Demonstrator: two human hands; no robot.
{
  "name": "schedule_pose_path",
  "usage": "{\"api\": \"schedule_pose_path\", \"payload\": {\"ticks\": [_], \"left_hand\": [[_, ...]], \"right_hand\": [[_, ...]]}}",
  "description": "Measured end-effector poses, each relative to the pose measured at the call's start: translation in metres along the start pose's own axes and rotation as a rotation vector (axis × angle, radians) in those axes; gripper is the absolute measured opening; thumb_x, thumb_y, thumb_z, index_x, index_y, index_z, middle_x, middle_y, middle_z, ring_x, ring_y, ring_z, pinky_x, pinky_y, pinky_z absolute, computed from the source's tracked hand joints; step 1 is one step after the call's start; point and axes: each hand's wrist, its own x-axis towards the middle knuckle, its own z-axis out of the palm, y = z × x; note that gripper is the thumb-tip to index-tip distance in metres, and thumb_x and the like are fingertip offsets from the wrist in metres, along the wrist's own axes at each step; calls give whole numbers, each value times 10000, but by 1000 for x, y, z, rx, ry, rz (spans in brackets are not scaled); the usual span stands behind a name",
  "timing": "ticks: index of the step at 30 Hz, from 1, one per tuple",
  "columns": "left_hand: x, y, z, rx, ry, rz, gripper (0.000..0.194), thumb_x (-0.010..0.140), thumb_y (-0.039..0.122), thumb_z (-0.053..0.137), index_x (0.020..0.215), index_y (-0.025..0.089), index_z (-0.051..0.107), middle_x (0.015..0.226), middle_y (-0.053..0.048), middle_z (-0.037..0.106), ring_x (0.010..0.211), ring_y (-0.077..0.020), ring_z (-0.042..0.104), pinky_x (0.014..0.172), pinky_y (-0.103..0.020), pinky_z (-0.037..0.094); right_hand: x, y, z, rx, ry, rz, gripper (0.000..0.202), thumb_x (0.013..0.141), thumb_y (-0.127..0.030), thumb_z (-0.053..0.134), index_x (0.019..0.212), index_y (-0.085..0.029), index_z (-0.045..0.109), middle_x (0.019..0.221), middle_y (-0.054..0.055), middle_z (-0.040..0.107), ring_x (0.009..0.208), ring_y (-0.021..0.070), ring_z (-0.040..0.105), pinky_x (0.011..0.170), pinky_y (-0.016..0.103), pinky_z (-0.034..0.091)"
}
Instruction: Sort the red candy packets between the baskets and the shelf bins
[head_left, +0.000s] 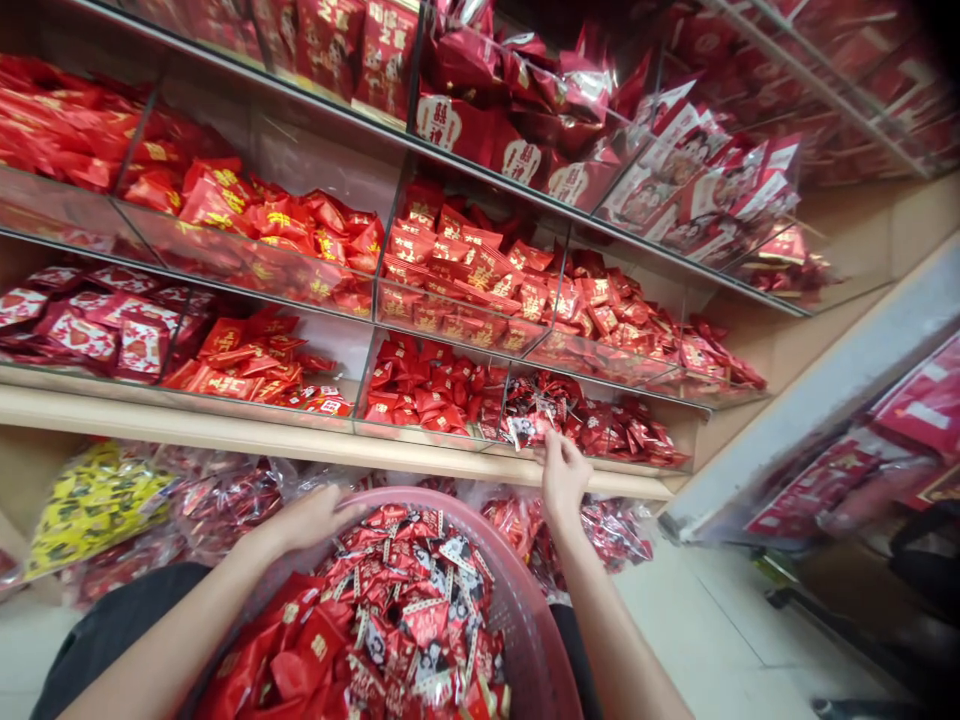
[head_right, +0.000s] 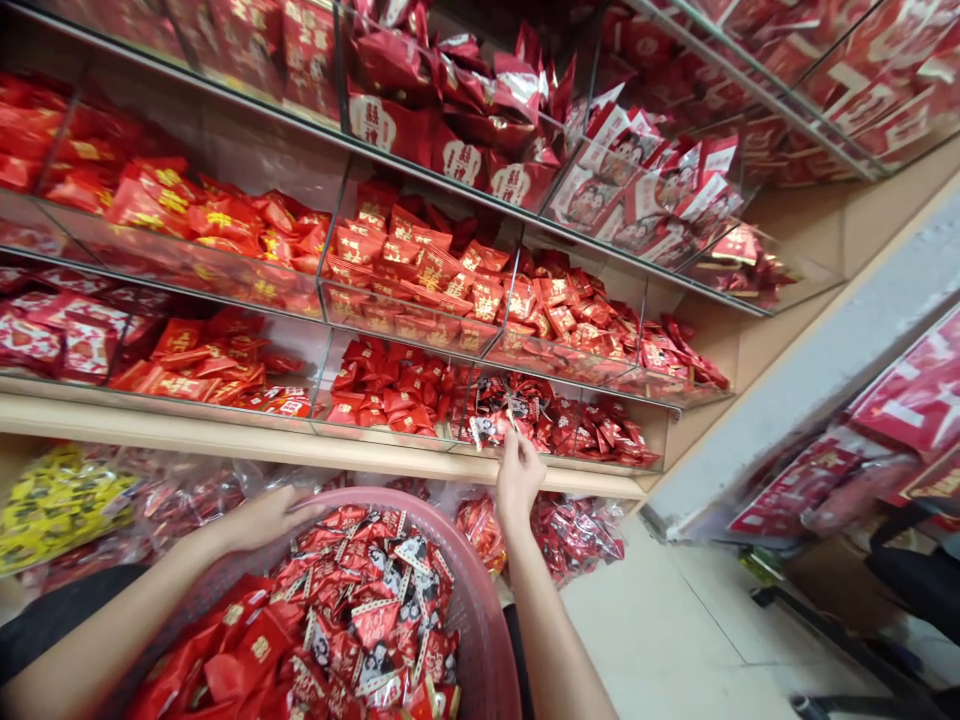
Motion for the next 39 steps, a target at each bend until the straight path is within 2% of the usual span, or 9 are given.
{"api": "schedule_pose_path", "payload": {"ticks": [6,11,13,15,19,21,26,33,39], "left_hand": [[4,6,0,-5,-5,50,450,782,549,347,813,182,605,817,-66,673,765,-214,604,678,-267,403],[2,26,-4,-45,147,160,398,819,473,350,909,186,612,930,-59,649,853,-186,574,783,-265,400],[-1,39,-5,-86,221,240,360,821,440,374,903,188,617,960,-52,637,892,-174,553,833,-260,386],[-5,52,-4,-172,211,287,347,820,436,393,828,184,632,899,-38,643,856,-158,551,811,-249,398],[-15,73,3,-252,12,354,311,785,447,468,826,198,651,882,-18,658,838,-154,550,823,-265,401],[-18,77,5,-259,-16,385,293,777,439,491,831,205,658,897,-15,662,872,-161,544,865,-281,379],[-21,79,0,-394,-23,411,289,797,397,481,755,157,637,766,-7,639,723,-114,540,728,-225,418],[-19,74,-1,-518,-60,376,263,789,351,499,728,123,615,663,10,587,610,-79,492,612,-189,404],[-16,69,3,-551,-63,358,232,785,325,508,728,126,611,660,19,571,611,-75,480,602,-179,392]], "right_hand": [[-80,-4,-22,48,-218,140,373,764,-487,505,681,-140,615,574,11,556,562,133,485,557,245,404],[-109,-3,-21,67,-378,130,367,783,-430,512,535,-161,533,550,-22,478,557,108,430,564,232,353],[-114,-2,-21,54,-423,116,375,790,-421,508,518,-162,511,547,-26,452,552,104,407,557,233,335],[-119,-3,-21,40,-458,122,380,799,-416,498,515,-163,513,536,-24,446,548,106,398,554,237,327],[-125,-10,-19,59,-515,162,385,807,-408,491,510,-167,534,538,-11,490,574,119,435,592,247,350],[-128,-13,-16,87,-544,185,386,805,-407,495,506,-169,544,538,-10,507,572,121,446,600,250,357],[-133,-14,-10,195,-587,271,368,791,-398,530,504,-168,562,537,-14,533,563,114,454,604,249,355],[-135,-12,-8,493,-666,666,240,728,-412,607,675,-180,636,577,-9,577,548,107,479,569,243,354],[-134,-8,-8,305,-636,532,256,702,-412,636,631,-165,629,535,-21,558,505,85,437,524,221,324]]}}
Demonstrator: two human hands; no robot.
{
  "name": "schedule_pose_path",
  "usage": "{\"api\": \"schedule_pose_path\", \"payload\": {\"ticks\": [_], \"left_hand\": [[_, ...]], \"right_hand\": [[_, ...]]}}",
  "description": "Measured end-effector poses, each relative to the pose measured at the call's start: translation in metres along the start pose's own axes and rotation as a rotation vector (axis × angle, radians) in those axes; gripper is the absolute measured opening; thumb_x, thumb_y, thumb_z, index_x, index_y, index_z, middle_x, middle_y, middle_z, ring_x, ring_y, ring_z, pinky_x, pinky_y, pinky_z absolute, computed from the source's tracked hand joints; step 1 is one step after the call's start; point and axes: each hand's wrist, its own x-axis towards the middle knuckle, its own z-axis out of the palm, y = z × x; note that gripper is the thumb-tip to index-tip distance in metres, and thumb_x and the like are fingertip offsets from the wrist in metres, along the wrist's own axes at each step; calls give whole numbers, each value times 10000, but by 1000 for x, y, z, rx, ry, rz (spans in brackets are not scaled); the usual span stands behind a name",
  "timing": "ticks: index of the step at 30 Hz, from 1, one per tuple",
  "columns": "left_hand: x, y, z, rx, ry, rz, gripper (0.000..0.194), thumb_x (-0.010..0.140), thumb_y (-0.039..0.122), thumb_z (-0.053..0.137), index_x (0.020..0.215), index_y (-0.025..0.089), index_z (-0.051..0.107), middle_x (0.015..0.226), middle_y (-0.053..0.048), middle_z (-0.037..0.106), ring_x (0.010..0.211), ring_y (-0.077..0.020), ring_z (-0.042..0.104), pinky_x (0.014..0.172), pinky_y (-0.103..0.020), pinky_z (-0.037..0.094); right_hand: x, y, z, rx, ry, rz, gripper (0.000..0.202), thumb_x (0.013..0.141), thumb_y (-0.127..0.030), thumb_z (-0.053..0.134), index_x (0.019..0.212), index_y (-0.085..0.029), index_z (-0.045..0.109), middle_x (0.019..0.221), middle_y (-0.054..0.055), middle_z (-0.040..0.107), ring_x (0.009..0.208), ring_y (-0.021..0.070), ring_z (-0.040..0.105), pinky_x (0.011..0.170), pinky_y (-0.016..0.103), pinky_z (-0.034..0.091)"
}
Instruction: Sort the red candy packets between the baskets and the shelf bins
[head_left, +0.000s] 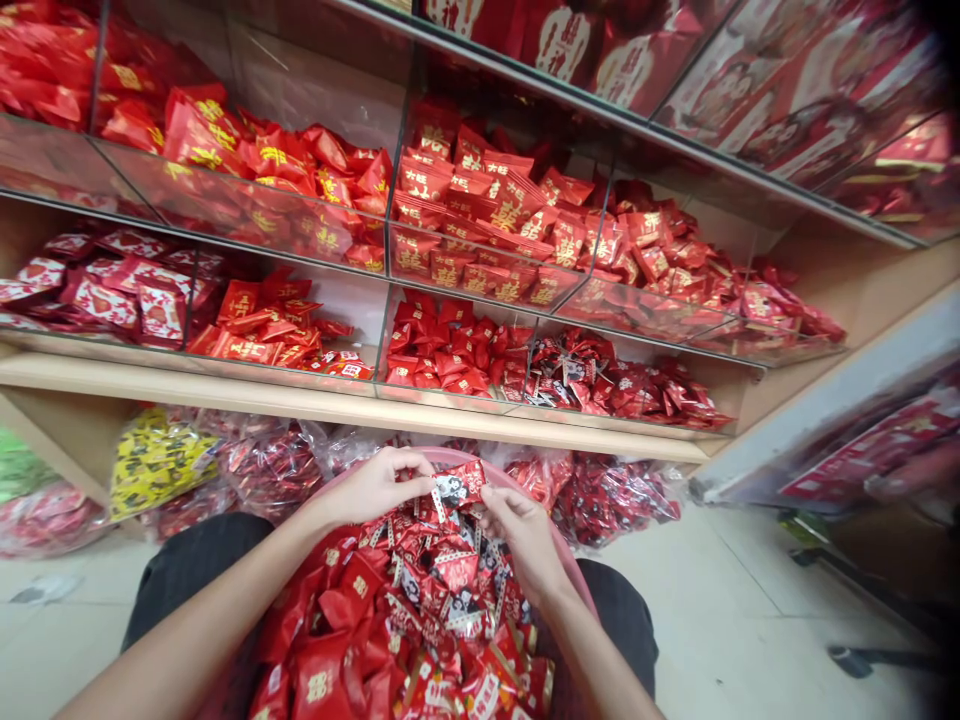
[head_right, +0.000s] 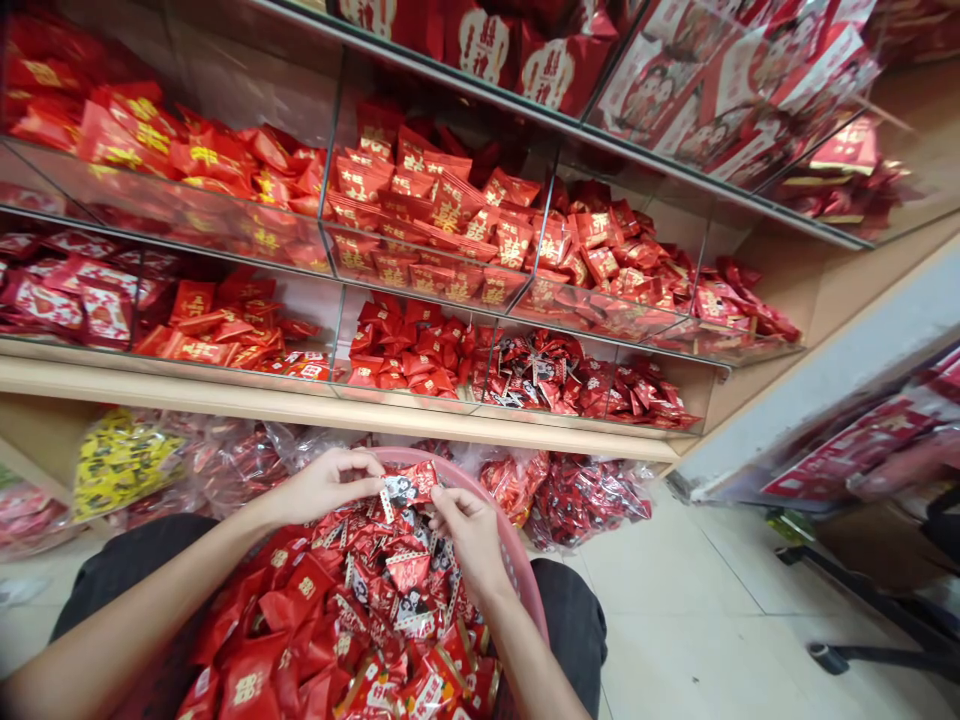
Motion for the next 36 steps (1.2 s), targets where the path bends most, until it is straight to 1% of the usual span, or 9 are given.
{"api": "schedule_pose_path", "payload": {"ticks": [6,9,11,13,17,21,27,30,36], "left_hand": [[1,-3,-3,-41,-16,-13,236,776,338,519,707,128,601,641,25,567,604,-74,475,606,-184,386],[2,-2,-7,-138,69,-67,240,758,356,545,705,127,596,639,24,574,599,-71,481,585,-180,376],[2,1,-10,-212,155,-147,241,747,367,557,716,130,586,598,31,563,535,-56,456,508,-164,340],[2,3,-11,-292,181,-209,248,747,378,557,717,132,569,579,33,567,457,-35,404,436,-154,284],[0,5,-7,-381,33,-266,261,754,396,547,736,136,549,578,1,633,368,-24,370,371,-153,220],[-3,5,-7,-319,-156,-296,275,760,402,539,719,131,564,524,0,634,345,-24,385,363,-147,226],[-10,-2,-15,-282,-543,-374,243,732,383,586,727,140,578,431,33,586,317,-27,397,329,-125,249],[-10,-7,-14,-226,-560,-379,254,724,395,589,693,143,572,417,41,577,306,-28,402,325,-123,278],[-8,-10,-9,-132,-409,-367,287,689,429,599,650,148,556,384,61,540,302,-34,410,357,-139,340]], "right_hand": [[0,-4,-1,-42,-9,-39,270,689,-417,644,623,-155,629,529,-18,565,488,80,440,512,216,335],[2,-3,-7,-43,9,-61,275,700,-431,628,735,-160,648,525,-17,568,476,85,447,492,216,337],[5,-2,-14,-25,66,-89,278,708,-438,617,754,-164,644,525,-20,561,480,83,446,487,210,337],[7,-1,-21,25,138,-104,274,706,-437,619,744,-166,639,540,-23,555,488,78,441,485,204,336],[10,-1,-30,144,247,-71,261,688,-419,643,753,-166,638,551,-26,536,484,73,427,477,198,339],[10,-1,-33,163,262,-59,249,677,-401,658,755,-165,637,569,-19,549,487,73,427,475,193,342],[10,1,-33,145,258,-55,256,659,-413,666,739,-172,637,582,-16,572,478,72,430,462,192,334],[10,2,-32,140,254,-53,266,647,-414,675,736,-166,638,597,-12,578,483,71,435,467,194,338],[11,3,-32,130,236,-58,268,648,-423,670,717,-167,634,582,-15,571,477,76,437,467,207,341]]}}
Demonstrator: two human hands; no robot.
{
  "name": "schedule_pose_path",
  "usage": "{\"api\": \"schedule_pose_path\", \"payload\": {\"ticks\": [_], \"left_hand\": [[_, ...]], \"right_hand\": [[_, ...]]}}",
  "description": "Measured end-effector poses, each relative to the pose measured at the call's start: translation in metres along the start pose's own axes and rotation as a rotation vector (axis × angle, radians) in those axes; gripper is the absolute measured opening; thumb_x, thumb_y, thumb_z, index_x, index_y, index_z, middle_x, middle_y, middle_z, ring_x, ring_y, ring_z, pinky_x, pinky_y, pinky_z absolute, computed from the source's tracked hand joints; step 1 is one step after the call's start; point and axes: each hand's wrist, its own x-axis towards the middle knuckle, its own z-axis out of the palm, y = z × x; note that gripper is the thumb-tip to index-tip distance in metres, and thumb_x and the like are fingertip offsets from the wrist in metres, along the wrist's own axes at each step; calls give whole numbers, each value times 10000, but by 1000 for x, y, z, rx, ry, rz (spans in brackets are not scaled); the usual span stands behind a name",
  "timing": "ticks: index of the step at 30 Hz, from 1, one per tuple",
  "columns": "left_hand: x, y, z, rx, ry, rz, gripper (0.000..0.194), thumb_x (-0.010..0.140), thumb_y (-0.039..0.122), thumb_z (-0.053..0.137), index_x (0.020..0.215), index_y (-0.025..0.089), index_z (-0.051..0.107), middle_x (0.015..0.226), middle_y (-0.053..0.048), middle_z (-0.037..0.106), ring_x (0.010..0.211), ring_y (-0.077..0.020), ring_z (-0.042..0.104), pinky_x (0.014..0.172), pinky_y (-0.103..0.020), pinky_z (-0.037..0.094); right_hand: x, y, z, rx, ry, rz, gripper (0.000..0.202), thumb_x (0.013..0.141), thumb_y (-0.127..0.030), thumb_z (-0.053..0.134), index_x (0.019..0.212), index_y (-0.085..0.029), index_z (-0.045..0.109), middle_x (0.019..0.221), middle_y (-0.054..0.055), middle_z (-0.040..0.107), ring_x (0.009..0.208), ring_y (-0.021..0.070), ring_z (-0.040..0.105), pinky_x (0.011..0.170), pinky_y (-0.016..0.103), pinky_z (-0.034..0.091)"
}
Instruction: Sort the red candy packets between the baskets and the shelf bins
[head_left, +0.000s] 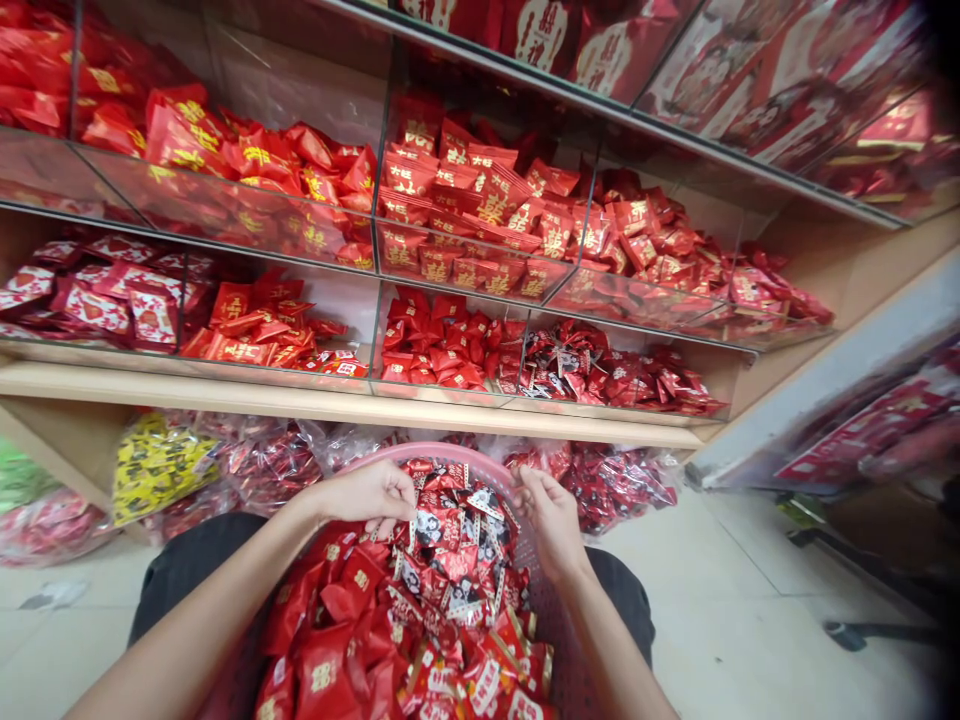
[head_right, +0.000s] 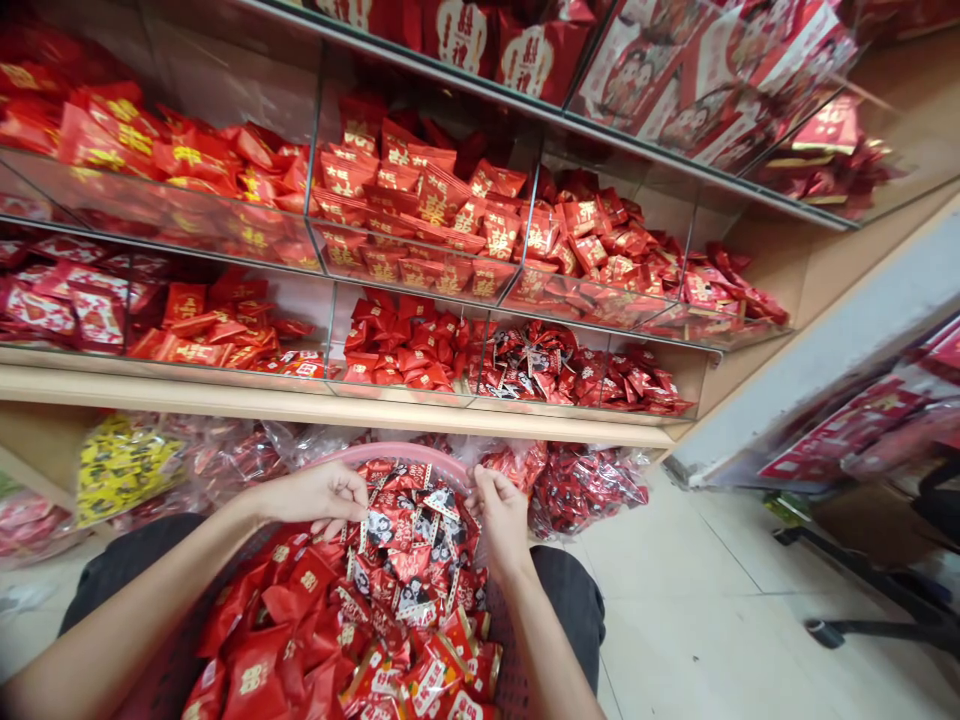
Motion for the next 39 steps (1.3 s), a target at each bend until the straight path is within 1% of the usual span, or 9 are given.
{"api": "schedule_pose_path", "payload": {"ticks": [11,13,16,20,25,31,33,36,39], "left_hand": [[-4,1,1,93,61,-32,378,640,506,613,560,159,484,354,61,499,302,-51,408,336,-151,295],[-6,6,-4,107,185,31,385,675,516,575,561,159,485,365,63,490,316,-46,402,348,-149,284],[-9,7,-19,155,522,164,385,733,515,503,591,158,506,446,48,531,394,-57,444,420,-162,339],[-11,-6,-41,397,874,158,379,763,514,448,698,171,595,626,13,631,584,-115,539,558,-194,384],[-8,-26,-49,574,728,-23,428,751,556,413,786,213,667,800,-33,695,761,-202,607,675,-240,402],[-1,-33,-46,580,642,-46,454,763,555,374,790,210,668,795,-53,694,746,-203,615,682,-253,403],[0,-33,-46,589,651,-45,465,768,558,362,790,209,668,778,-53,691,740,-205,614,672,-253,399],[1,-31,-46,602,654,-41,482,784,562,335,777,206,660,765,-49,688,731,-203,614,644,-247,389],[0,-31,-46,602,651,-33,482,793,560,326,782,206,653,786,-46,691,735,-201,614,646,-244,385]], "right_hand": [[0,3,0,-39,-6,0,287,660,-449,656,709,-168,622,544,-20,542,476,87,437,471,216,339],[0,5,0,-38,-18,2,284,667,-447,651,724,-170,624,532,-26,543,473,83,434,474,213,334],[2,8,1,-52,-30,4,295,678,-452,640,746,-165,626,502,-33,528,461,79,430,471,209,321],[6,4,2,-104,-29,-42,303,688,-467,619,717,-166,619,485,-41,509,446,80,420,464,213,308],[31,-30,-3,-310,-18,-253,300,708,-463,590,652,-168,603,511,-29,533,479,98,436,507,228,338],[112,-92,-31,-864,160,-612,311,699,-473,566,704,-171,637,676,37,640,609,155,533,601,254,375],[139,-107,-38,-1136,226,-572,259,710,-433,564,716,-183,632,729,54,654,674,172,566,626,258,382],[166,-118,-43,-1492,261,-334,212,692,-390,599,774,-196,627,802,77,651,756,196,589,623,268,393],[179,-121,-41,-1660,250,-155,295,642,-397,653,838,-178,627,896,126,635,817,230,593,633,301,419]]}}
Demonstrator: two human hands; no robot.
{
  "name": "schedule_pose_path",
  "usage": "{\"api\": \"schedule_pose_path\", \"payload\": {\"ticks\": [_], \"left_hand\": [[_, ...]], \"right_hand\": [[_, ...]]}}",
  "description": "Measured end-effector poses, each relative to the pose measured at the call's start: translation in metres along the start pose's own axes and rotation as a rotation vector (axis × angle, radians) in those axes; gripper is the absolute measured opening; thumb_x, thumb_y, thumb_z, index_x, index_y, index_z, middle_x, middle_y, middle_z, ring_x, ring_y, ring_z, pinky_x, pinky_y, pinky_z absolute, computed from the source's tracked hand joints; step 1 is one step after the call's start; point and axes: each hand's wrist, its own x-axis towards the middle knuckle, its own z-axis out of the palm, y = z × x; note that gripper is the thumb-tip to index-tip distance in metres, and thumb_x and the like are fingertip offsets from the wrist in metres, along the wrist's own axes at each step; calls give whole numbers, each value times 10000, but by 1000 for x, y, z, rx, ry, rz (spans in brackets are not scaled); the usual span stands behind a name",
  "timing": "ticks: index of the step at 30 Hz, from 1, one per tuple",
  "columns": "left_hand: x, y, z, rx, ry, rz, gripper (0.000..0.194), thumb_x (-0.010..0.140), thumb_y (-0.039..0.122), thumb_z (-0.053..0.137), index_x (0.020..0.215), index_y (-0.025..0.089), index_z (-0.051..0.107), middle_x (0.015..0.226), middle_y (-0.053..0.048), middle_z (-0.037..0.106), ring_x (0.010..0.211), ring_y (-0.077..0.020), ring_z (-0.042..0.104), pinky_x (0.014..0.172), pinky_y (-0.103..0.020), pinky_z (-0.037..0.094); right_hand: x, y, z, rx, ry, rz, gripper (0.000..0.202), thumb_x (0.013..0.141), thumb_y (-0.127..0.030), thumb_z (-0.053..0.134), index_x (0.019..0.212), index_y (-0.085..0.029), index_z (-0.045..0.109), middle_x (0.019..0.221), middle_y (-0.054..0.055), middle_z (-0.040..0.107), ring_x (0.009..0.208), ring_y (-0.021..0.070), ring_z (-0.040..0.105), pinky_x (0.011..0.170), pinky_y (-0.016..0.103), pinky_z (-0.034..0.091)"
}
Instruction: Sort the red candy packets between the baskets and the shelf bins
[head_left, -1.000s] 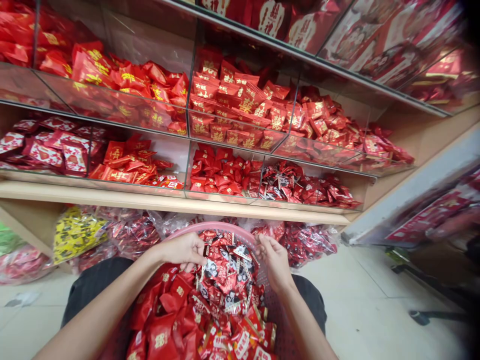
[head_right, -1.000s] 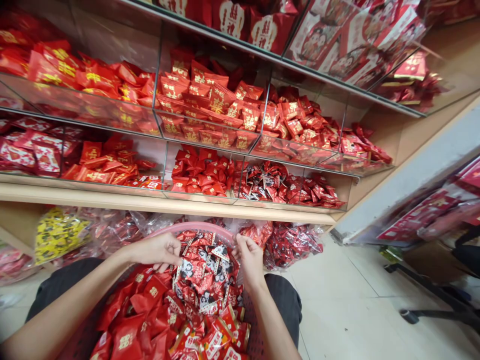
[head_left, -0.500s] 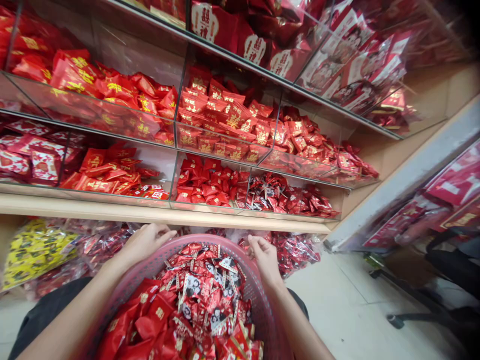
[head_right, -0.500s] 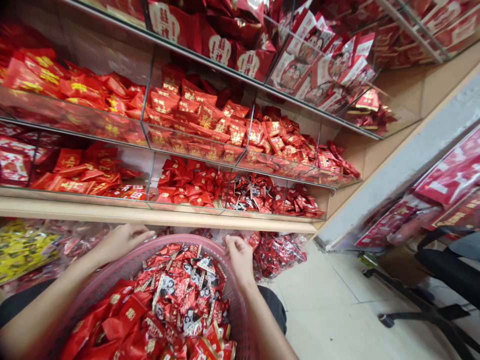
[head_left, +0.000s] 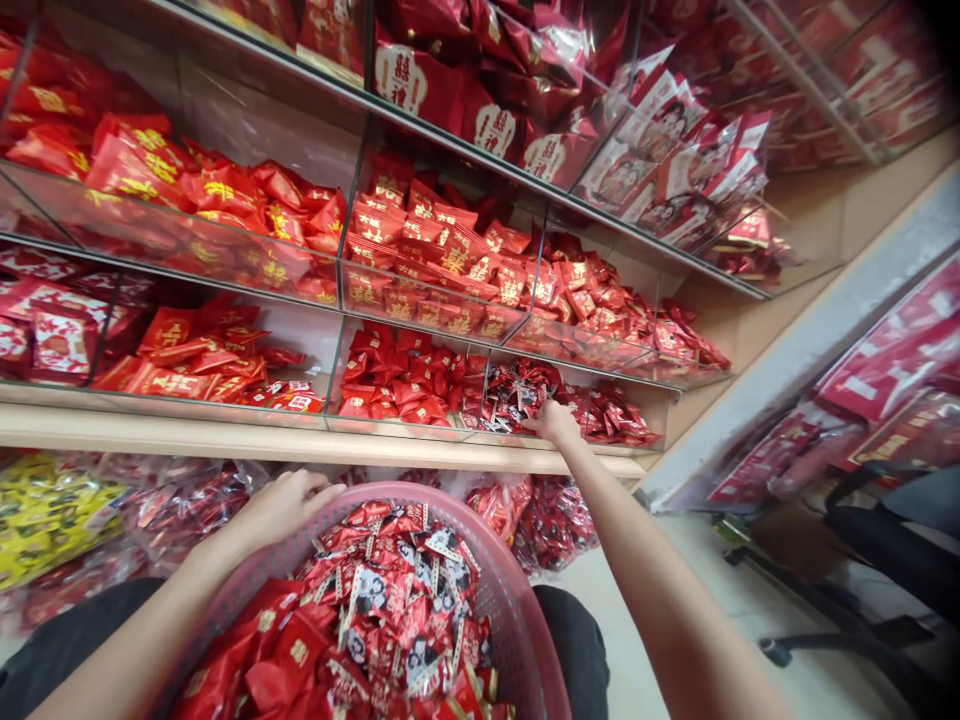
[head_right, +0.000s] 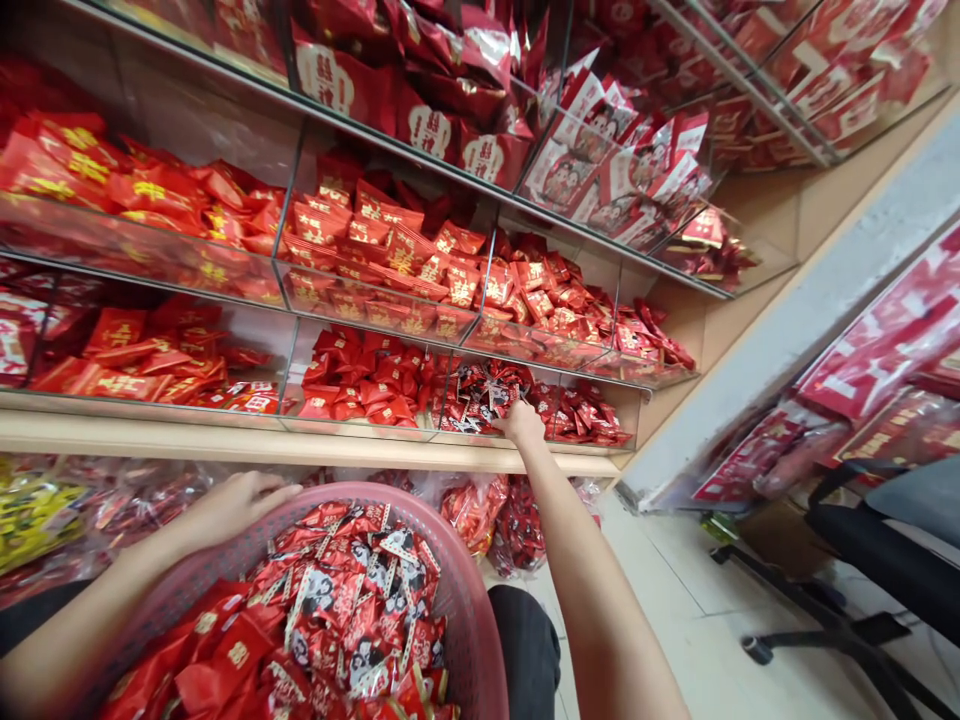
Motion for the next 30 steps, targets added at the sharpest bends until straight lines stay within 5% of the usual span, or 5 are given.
{"api": "schedule_pose_path", "payload": {"ticks": [8,15,21,25,30], "left_hand": [[1,-2,0,-46,0,-21,471,769,571,355,752,204,650,763,-42,688,717,-205,608,651,-254,391],[1,-2,1,-15,1,-6,468,788,561,337,761,209,645,757,-34,686,718,-199,611,647,-247,387],[2,-2,2,-9,7,18,474,783,559,347,781,207,665,736,-38,688,687,-196,610,659,-250,393],[0,3,1,19,9,18,478,791,547,340,776,199,667,743,-43,689,676,-190,608,649,-246,390],[-2,6,-1,58,5,26,483,803,534,330,788,183,662,788,-66,689,719,-188,609,644,-236,388]], "right_hand": [[-3,-6,0,-67,64,8,221,747,-233,533,923,-139,626,965,177,615,880,255,595,680,322,432],[-14,14,-28,-46,167,-53,181,777,-236,465,822,-176,629,854,129,641,812,239,601,639,300,400],[-25,41,-52,458,213,-239,196,681,-333,591,576,-173,551,535,23,578,536,137,513,532,251,361],[-58,37,-64,876,112,-212,317,576,-459,672,587,-169,543,471,-16,521,442,95,420,456,238,310],[-117,19,-56,1077,-110,-181,338,585,-470,684,600,-166,536,434,-33,492,418,70,369,436,222,262]]}}
